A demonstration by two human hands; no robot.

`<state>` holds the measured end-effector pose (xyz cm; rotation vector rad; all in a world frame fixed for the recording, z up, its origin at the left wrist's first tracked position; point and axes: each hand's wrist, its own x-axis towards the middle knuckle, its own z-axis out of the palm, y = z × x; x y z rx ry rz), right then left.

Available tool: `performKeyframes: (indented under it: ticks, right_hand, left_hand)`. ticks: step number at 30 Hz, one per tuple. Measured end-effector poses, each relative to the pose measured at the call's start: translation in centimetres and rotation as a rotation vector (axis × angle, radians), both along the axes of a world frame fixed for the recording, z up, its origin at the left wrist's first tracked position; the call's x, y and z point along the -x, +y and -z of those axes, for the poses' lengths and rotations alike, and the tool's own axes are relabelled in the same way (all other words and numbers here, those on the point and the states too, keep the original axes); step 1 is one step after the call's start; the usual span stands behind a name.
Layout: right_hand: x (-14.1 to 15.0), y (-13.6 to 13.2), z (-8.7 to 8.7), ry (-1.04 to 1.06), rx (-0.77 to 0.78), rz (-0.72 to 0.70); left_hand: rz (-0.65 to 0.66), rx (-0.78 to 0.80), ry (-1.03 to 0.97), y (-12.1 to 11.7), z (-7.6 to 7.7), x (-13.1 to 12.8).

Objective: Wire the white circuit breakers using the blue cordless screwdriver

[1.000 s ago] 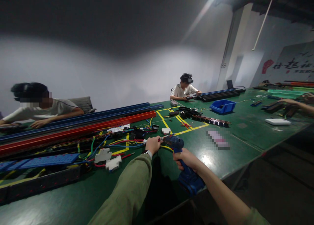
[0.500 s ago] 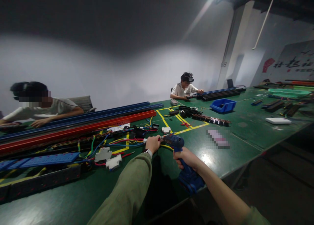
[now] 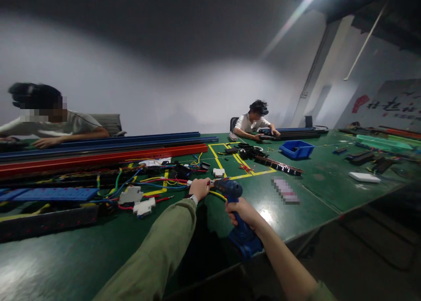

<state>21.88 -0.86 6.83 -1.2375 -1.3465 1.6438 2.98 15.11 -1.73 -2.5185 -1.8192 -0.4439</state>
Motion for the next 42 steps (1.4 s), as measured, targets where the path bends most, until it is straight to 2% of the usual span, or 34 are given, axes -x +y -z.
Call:
performKeyframes:
  ticks: [10,30,42]
  right_hand:
    - [0.0,0.1,0.1,-0.017,0.009,0.003]
    - [-0.1,0.7,0.8,-0.022,0.021,0.009]
    - [0.0,0.3,0.5,-0.032,0.015,0.030]
  left_hand:
    - [-0.012,0.024,-0.080,0.1,0.2,0.0]
    - [-0.008,0.016,-0.117,0.7,1.0,0.2]
    - [-0.004,0.002,-0.112,0.3,0.9,0.3]
